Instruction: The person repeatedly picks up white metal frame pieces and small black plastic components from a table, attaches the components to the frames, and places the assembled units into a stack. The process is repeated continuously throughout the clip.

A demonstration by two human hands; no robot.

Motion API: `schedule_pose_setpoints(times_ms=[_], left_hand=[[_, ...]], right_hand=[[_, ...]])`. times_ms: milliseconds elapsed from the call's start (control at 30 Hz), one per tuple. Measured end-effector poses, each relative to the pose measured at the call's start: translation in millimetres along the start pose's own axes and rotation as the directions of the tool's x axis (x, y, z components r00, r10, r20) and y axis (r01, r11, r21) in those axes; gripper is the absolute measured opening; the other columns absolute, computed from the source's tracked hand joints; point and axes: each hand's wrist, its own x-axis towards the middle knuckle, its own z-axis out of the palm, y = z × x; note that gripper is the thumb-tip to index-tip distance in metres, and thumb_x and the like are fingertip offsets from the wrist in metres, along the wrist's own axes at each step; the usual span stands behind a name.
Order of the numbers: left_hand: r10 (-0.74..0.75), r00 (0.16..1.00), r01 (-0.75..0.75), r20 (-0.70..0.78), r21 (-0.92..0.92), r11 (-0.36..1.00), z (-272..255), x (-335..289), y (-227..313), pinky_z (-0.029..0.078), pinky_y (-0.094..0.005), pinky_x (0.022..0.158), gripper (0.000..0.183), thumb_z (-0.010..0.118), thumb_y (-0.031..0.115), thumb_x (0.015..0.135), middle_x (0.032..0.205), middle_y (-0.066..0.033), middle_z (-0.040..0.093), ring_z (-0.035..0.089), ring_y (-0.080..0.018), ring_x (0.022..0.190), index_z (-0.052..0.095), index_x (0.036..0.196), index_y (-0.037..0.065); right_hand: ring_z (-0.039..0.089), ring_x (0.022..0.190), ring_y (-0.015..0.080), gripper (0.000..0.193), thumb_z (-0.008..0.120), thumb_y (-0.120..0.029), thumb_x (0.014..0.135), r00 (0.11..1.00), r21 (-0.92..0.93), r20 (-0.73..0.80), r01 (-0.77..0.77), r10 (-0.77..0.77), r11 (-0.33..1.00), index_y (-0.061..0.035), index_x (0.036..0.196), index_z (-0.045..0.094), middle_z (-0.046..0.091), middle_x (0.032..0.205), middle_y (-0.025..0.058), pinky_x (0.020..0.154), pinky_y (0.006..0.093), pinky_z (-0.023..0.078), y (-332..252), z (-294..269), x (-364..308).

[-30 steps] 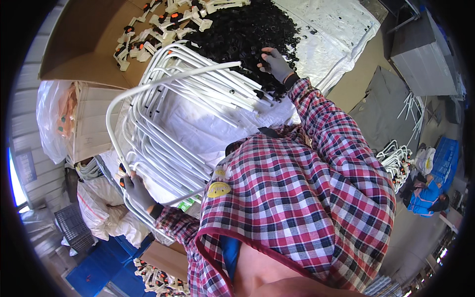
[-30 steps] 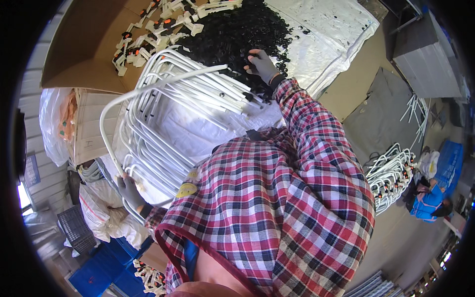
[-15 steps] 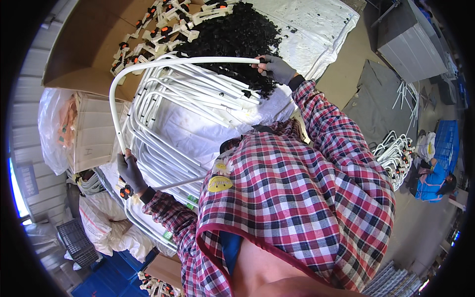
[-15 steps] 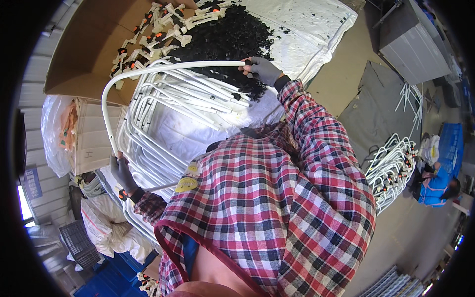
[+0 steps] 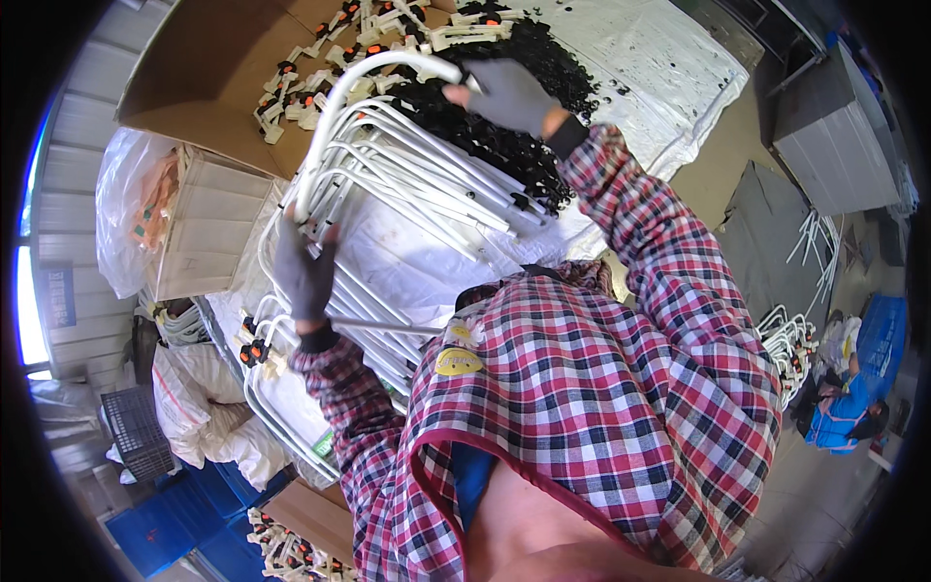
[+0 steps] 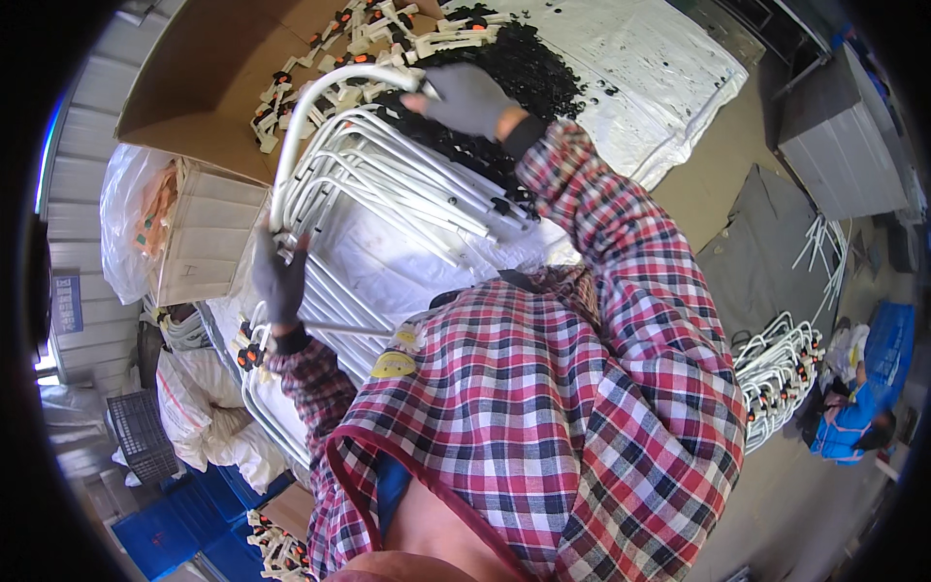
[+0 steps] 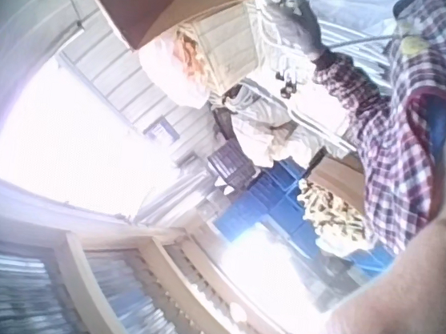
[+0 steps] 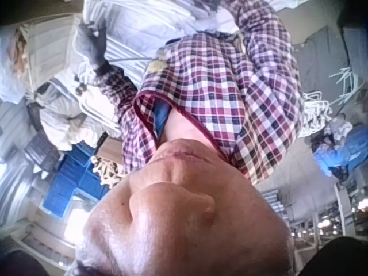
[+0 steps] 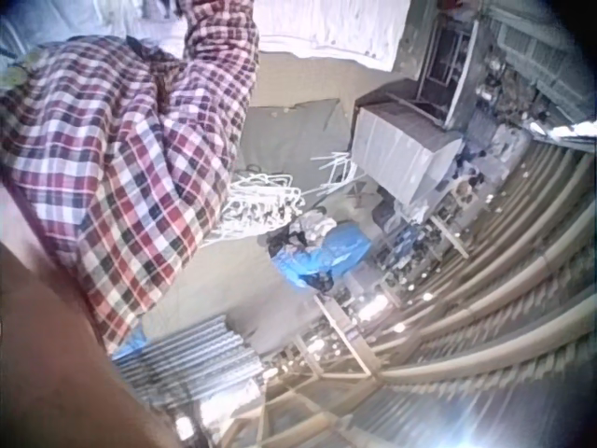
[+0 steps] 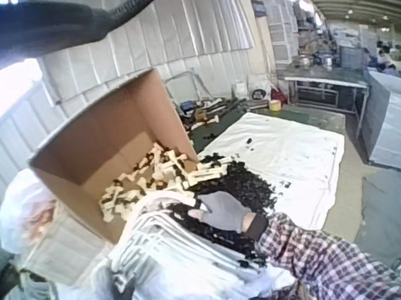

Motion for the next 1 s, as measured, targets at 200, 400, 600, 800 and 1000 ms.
schedule_pose_setpoints(times_ms=[200,400,600,800,1000], left_hand=[[0.047,0.987,-0.034,0.156,-0.089,0.995,78.6,77.7,9.6,0.047,-0.0375,0.06,0.058,0.063,0.032,0.095,0.082,-0.0116,0.065,0.063,-0.027,0.067,0.044,0.143,0.006],[-0.169,0.973,0.209,0.159,-0.28,0.937,102.7,77.4,-30.2,0.047,-0.0318,0.072,0.031,0.065,0.02,0.094,0.086,-0.0073,0.065,0.059,-0.0185,0.076,0.064,0.122,0.006],[-0.56,0.82,0.572,0.119,-0.175,0.801,81.2,1.2,-130.9,0.043,-0.0271,0.062,0.024,0.063,0.02,0.095,0.074,-0.0017,0.056,0.052,-0.0108,0.065,0.064,0.109,0.002],[-0.785,0.61,0.78,0.109,-0.254,0.572,53.6,-58.7,-165.6,0.039,-0.0228,0.056,0.023,0.063,0.021,0.097,0.071,0.0028,0.055,0.048,-0.0053,0.061,0.065,0.111,0.002],[-0.797,0.605,0.769,0.001,-0.263,0.583,46.9,-81.4,-179.5,0.042,-0.023,0.058,0.027,0.064,0.023,0.097,0.074,0.0019,0.057,0.05,-0.0054,0.064,0.064,0.113,0.001]], right_hand=[[0.066,0.072,0.0253,0.019,0.065,-0.028,0.084,0.806,-0.585,0.436,0.592,-0.401,0.554,-0.0097,0.089,0.067,0.066,0.074,0.0105,0.072,0.0415,0.049,-71.8,64.1,82.7],[0.065,0.094,0.0274,0.032,0.066,-0.045,0.085,0.901,-0.028,0.124,0.422,-0.416,0.906,-0.0147,0.095,0.072,0.07,0.094,0.0076,0.09,0.0397,0.045,-14.5,77.3,105.3],[0.067,0.101,0.0318,0.041,0.062,-0.049,0.084,0.888,-0.158,0.187,-0.394,0.419,0.905,-0.0114,0.098,0.072,0.071,0.106,0.0127,0.085,0.0414,0.052,145.6,122.2,190.6],[0.068,0.101,0.0333,0.045,0.053,-0.054,0.09,0.748,-0.501,0.321,-0.386,0.58,0.775,-0.016,0.104,0.073,0.072,0.107,0.0109,0.09,0.0432,0.053,234.9,219.4,224.1],[0.068,0.082,0.0305,0.04,0.062,-0.049,0.085,0.876,-0.138,0.197,-0.421,0.441,0.897,-0.0138,0.096,0.077,0.072,0.087,0.0122,0.073,0.0431,0.052,246.9,199.3,213.2]])
